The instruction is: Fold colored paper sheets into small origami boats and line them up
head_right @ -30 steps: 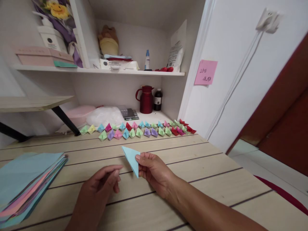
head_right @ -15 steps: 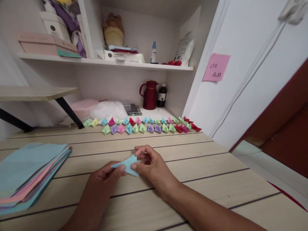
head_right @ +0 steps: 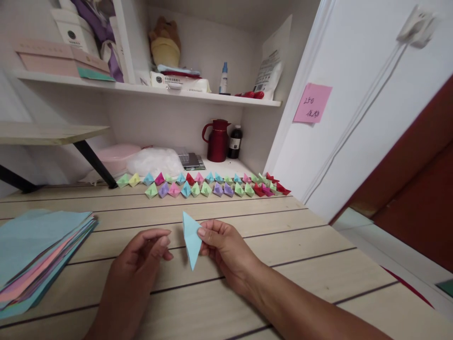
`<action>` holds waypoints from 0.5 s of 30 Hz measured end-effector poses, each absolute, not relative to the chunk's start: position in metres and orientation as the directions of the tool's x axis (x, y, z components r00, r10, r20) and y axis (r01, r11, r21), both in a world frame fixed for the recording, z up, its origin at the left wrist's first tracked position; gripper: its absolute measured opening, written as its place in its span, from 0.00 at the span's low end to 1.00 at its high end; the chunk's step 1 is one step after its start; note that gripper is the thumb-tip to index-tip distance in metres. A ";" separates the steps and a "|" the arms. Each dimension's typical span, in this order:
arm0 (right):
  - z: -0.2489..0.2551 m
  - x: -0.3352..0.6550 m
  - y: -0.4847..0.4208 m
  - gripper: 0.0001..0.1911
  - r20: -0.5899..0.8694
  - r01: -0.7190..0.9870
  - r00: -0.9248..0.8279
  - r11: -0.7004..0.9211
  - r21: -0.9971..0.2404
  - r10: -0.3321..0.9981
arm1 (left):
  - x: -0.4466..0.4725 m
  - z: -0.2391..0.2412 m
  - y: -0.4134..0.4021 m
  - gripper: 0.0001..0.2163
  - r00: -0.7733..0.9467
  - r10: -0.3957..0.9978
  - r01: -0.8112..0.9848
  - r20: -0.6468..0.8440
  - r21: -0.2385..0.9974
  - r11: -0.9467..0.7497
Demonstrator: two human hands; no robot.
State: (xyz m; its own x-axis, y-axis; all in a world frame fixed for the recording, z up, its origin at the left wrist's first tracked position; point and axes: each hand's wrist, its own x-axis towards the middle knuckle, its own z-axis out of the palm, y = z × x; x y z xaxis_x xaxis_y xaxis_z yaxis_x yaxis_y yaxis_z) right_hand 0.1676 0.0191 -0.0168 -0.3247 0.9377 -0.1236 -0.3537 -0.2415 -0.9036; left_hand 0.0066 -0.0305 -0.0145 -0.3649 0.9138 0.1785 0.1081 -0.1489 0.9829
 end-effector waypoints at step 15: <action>-0.022 0.166 0.021 0.12 -0.088 -0.398 -0.299 -0.208 -0.893 0.950 | 0.009 -0.016 -0.032 0.11 -0.170 0.980 -0.016 0.102 0.994 -0.106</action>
